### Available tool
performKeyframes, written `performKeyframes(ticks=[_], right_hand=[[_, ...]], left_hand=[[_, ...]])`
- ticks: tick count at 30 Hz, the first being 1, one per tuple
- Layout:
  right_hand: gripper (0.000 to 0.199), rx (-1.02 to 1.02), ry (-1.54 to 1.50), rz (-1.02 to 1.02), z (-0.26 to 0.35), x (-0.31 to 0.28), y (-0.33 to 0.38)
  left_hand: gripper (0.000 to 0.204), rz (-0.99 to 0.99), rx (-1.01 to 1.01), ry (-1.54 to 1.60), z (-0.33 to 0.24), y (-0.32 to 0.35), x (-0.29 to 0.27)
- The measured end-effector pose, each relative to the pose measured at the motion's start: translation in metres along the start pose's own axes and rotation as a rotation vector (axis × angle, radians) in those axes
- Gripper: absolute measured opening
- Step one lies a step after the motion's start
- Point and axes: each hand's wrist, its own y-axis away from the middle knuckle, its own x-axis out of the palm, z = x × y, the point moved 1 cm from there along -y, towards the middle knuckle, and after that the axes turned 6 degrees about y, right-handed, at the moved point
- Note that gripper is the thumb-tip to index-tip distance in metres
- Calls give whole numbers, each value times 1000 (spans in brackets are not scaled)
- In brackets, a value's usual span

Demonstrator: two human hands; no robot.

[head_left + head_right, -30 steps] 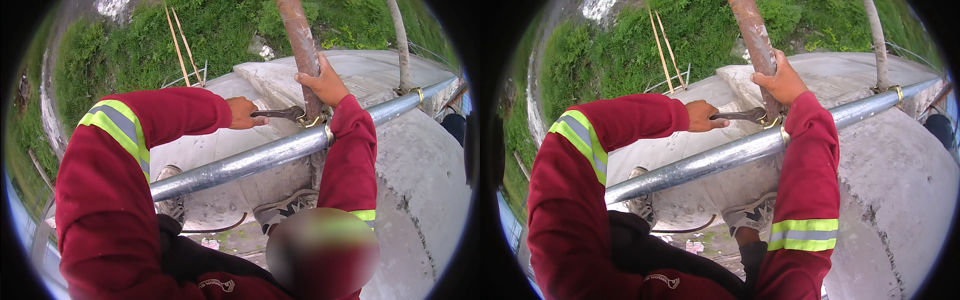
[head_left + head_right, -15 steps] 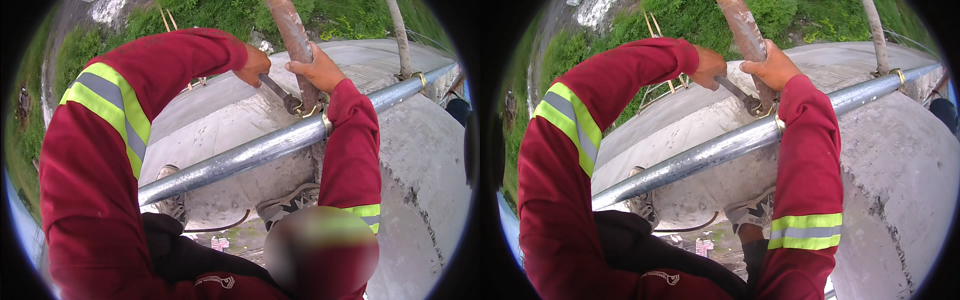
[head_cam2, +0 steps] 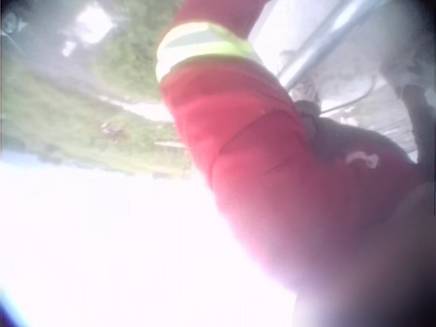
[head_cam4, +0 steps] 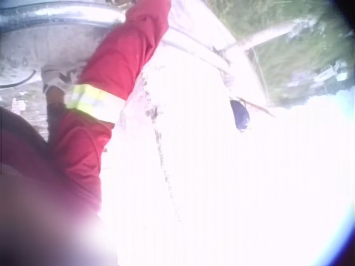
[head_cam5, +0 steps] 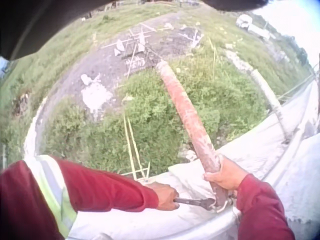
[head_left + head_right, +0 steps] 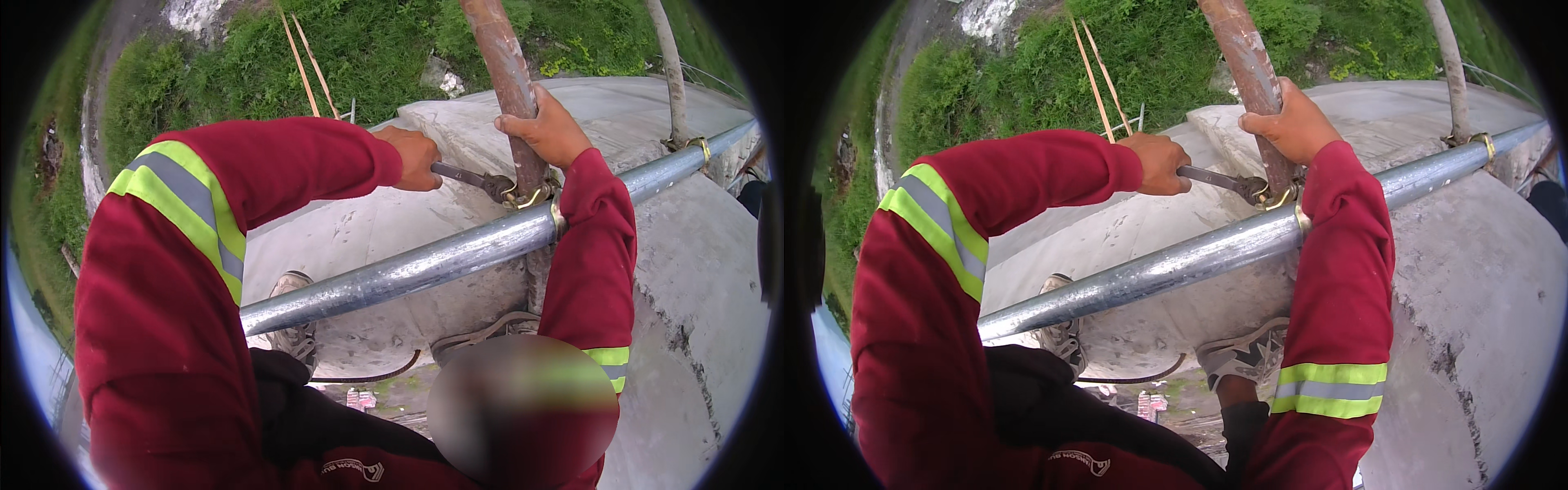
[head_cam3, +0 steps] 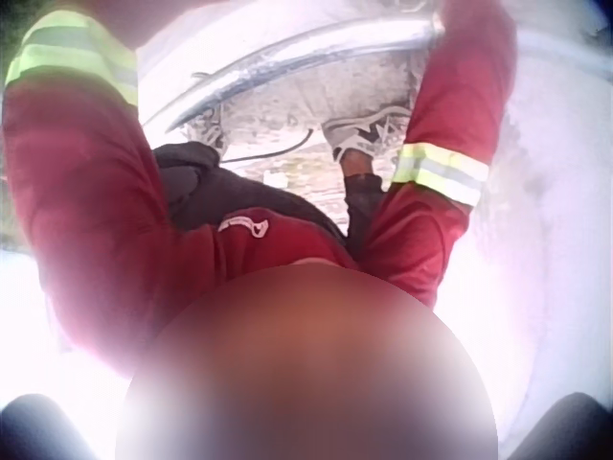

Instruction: The person uses a hammer to tighten metal clamps that secure scaffolding poles to a concrete structure. The person repeatedly strikes the clamps to ensure they are firmly attached.

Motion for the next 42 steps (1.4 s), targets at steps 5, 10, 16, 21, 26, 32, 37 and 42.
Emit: performKeyframes(ticks=[5, 10, 16, 21, 26, 32, 37, 42], right_hand=[[79, -53, 21, -42, 2, 0, 2], [85, -36, -10, -28, -1, 2, 2], [87, -20, -7, -30, 3, 2, 1], [90, 34, 55, -26, 5, 3, 3], [88, -4, 193, -4, -5, 1, 0], [83, -69, 139, 63, -6, 0, -6], [94, -43, 98, 16, -1, 0, -1], [86, -34, 29, -24, -2, 0, 7]], left_hand=[[35, 28, -108, 48, -6, 10, 10], [35, 31, -360, 357, -23, 23, 55], [40, 98, -303, 680, -8, 13, 79], [51, 497, -103, 611, 12, -4, 73], [75, 437, -64, 714, 14, -5, 81], [89, 69, 48, 805, 14, 4, 99], [78, 39, -4, 663, 9, 2, 108], [81, 47, -87, 535, 3, 6, 102]])
